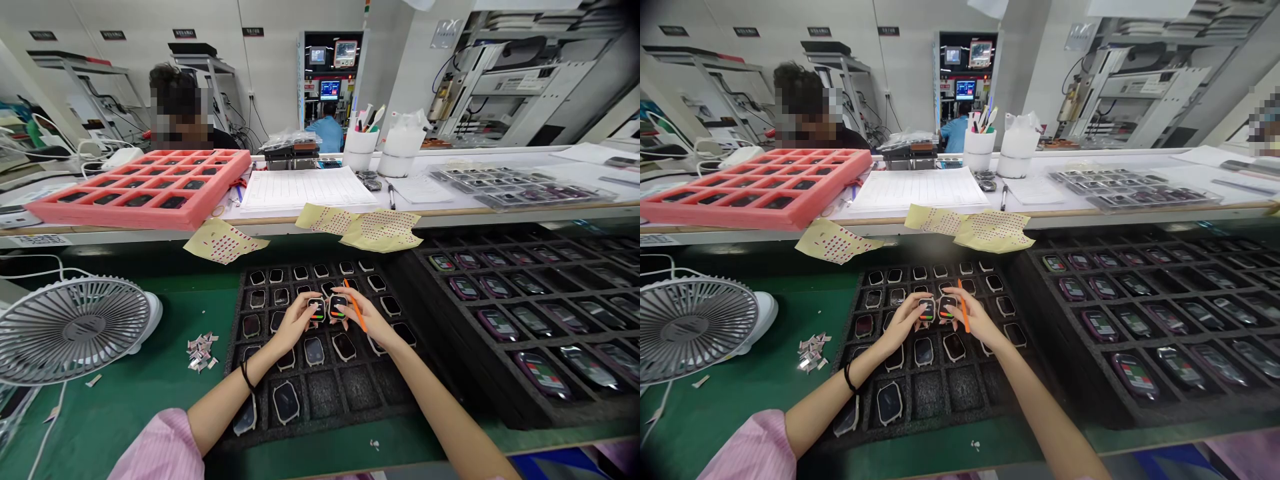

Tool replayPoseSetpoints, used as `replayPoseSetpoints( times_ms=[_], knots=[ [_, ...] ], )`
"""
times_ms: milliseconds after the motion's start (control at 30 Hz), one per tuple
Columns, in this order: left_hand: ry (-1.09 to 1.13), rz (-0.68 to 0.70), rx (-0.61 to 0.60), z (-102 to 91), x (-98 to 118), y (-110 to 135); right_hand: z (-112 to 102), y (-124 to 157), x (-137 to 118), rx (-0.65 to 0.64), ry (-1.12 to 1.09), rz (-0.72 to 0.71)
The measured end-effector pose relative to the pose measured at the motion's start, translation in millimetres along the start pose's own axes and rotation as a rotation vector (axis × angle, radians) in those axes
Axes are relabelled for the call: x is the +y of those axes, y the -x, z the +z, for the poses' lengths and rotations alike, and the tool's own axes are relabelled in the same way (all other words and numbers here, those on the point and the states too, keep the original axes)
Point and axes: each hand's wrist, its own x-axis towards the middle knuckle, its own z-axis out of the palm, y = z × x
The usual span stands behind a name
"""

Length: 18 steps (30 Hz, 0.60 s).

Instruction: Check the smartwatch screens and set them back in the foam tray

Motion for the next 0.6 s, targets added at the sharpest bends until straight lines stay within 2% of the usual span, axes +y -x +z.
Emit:
replayPoseSetpoints(
  times_ms=[233,600],
  knots=[
    [0.067,-0.034,-0.037,-0.4,4.9,0.2,0.9,3.8,-4.3,0.002,-0.026,-0.002],
    [0.074,-0.023,-0.013,-0.2,3.9,0.5,0.1,1.6,-1.0,-0.006,-0.026,-0.006]
  ],
)
